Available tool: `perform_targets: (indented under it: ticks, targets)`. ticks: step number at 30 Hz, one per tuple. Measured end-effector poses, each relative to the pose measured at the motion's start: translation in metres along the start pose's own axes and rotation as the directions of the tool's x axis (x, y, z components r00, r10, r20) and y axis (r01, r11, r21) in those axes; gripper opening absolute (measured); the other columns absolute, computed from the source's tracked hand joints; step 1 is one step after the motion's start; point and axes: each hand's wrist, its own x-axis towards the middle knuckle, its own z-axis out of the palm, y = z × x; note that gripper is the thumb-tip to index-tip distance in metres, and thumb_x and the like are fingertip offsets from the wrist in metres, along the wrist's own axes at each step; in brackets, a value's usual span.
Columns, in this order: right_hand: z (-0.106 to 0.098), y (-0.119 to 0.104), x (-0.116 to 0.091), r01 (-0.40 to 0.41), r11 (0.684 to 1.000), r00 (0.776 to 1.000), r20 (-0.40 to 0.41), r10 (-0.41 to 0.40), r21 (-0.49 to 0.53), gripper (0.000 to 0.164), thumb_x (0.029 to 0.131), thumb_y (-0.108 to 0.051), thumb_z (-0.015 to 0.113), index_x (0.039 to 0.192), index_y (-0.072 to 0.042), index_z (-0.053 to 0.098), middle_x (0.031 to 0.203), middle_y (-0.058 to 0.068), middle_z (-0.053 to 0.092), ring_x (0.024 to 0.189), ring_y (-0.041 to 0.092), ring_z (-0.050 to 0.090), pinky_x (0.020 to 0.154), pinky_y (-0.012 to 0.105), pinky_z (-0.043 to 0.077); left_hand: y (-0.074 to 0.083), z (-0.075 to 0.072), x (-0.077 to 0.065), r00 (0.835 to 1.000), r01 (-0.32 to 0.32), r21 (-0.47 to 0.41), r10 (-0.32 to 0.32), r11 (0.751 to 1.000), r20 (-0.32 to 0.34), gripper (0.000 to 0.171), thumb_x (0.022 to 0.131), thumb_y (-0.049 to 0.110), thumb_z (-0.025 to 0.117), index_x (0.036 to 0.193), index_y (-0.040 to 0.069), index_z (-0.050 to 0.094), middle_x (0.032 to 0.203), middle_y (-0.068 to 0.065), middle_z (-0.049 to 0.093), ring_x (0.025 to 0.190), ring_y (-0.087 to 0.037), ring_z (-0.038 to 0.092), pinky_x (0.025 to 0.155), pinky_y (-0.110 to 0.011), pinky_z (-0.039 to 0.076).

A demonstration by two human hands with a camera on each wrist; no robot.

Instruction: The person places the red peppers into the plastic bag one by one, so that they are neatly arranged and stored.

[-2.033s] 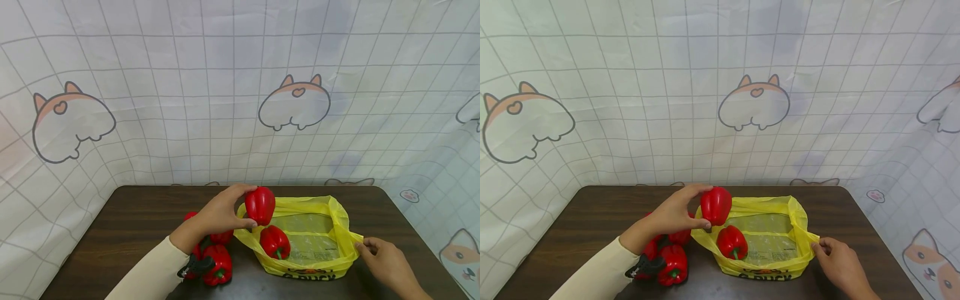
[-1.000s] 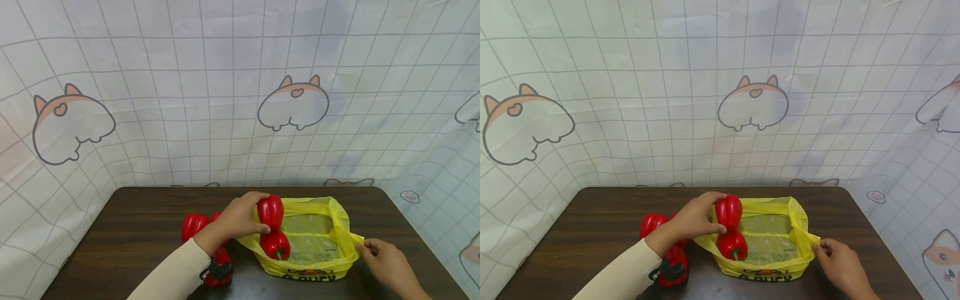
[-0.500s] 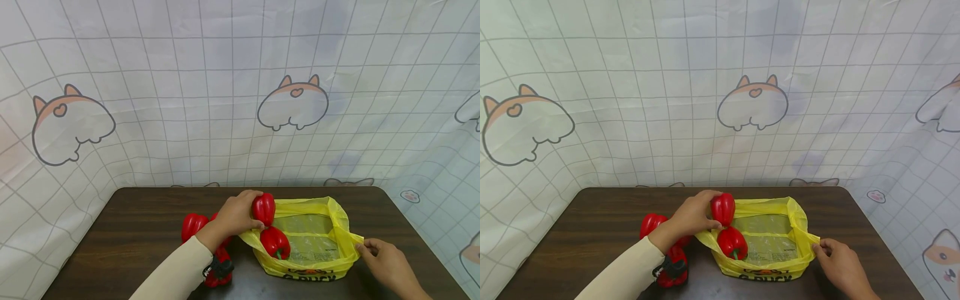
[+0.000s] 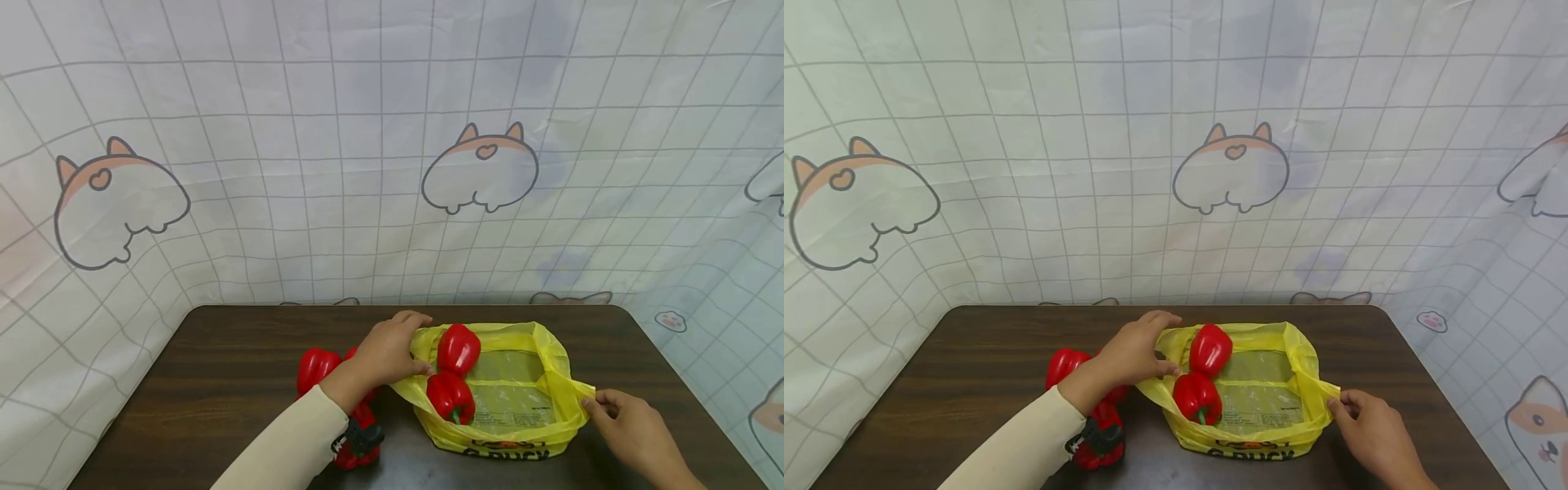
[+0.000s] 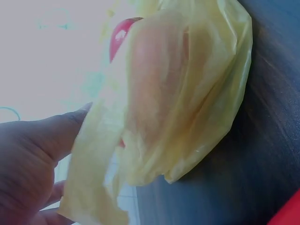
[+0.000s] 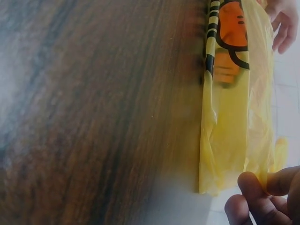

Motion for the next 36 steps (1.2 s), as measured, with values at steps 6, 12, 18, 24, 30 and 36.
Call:
perform_targets:
  ticks: [6, 12, 18, 24, 30, 36]
  targets:
    - [0.000, -0.002, -0.001, -0.001, 1.000, 1.000, 0.003, 0.001, 0.014, 0.049, 0.106, -0.036, 0.056, 0.121, 0.010, 0.064, 0.089, 0.001, 0.071, 0.070, 0.016, 0.057, 0.060, 0.036, 0.048, 0.001, -0.006, -0.005, 1.000, 0.003, -0.022, -0.002, 1.000, 0.004, 0.080, 0.079, 0.041, 0.089, 0.147, 0.018, 0.054, 0.149, -0.004, 0.051, 0.130, -0.032, 0.054, 0.108, -0.051, 0.043]
    - [0.000, -0.003, -0.001, -0.006, 1.000, 1.000, 0.001, 0.006, 0.018, 0.050, 0.106, -0.035, 0.056, 0.121, 0.011, 0.064, 0.087, 0.001, 0.071, 0.069, 0.017, 0.057, 0.059, 0.035, 0.047, 0.000, -0.014, -0.013, 1.000, -0.014, -0.052, 0.014, 0.999, -0.001, 0.078, 0.082, 0.042, 0.087, 0.148, 0.019, 0.053, 0.150, -0.002, 0.050, 0.131, -0.030, 0.053, 0.108, -0.052, 0.043]
    - [0.000, -0.004, 0.000, -0.007, 1.000, 1.000, -0.007, 0.007, 0.012, 0.051, 0.105, -0.036, 0.057, 0.122, 0.012, 0.063, 0.090, 0.003, 0.073, 0.072, 0.016, 0.059, 0.061, 0.037, 0.051, -0.004, -0.021, -0.022, 0.999, -0.033, -0.058, 0.033, 0.998, -0.004, 0.077, 0.082, 0.039, 0.088, 0.147, 0.018, 0.053, 0.149, -0.001, 0.051, 0.131, -0.028, 0.054, 0.106, -0.050, 0.046]
    - [0.000, -0.003, 0.000, -0.004, 1.000, 1.000, -0.008, 0.004, 0.010, 0.050, 0.105, -0.035, 0.057, 0.121, 0.012, 0.064, 0.091, 0.004, 0.073, 0.074, 0.015, 0.062, 0.063, 0.039, 0.053, -0.009, -0.031, -0.035, 0.999, -0.037, -0.084, 0.037, 0.996, -0.003, 0.077, 0.081, 0.036, 0.088, 0.147, 0.017, 0.054, 0.149, -0.002, 0.052, 0.132, -0.026, 0.053, 0.106, -0.047, 0.047]
    - [0.000, -0.003, 0.001, -0.009, 1.000, 1.000, -0.002, 0.009, 0.010, 0.053, 0.105, -0.037, 0.057, 0.122, 0.012, 0.063, 0.091, 0.004, 0.073, 0.073, 0.015, 0.062, 0.063, 0.040, 0.054, -0.017, -0.037, -0.049, 0.999, -0.035, -0.105, 0.035, 0.994, 0.002, 0.074, 0.083, 0.037, 0.086, 0.146, 0.017, 0.054, 0.148, -0.001, 0.052, 0.134, -0.025, 0.051, 0.107, -0.048, 0.046]
    - [0.000, -0.003, 0.001, -0.016, 1.000, 1.000, 0.011, 0.016, 0.006, 0.054, 0.105, -0.039, 0.056, 0.123, 0.012, 0.063, 0.091, 0.002, 0.072, 0.073, 0.016, 0.062, 0.063, 0.040, 0.053, -0.023, -0.045, -0.066, 1.000, -0.030, -0.134, 0.029, 0.990, -0.013, 0.072, 0.083, 0.035, 0.087, 0.145, 0.018, 0.055, 0.146, 0.001, 0.053, 0.135, -0.024, 0.050, 0.106, -0.048, 0.046]
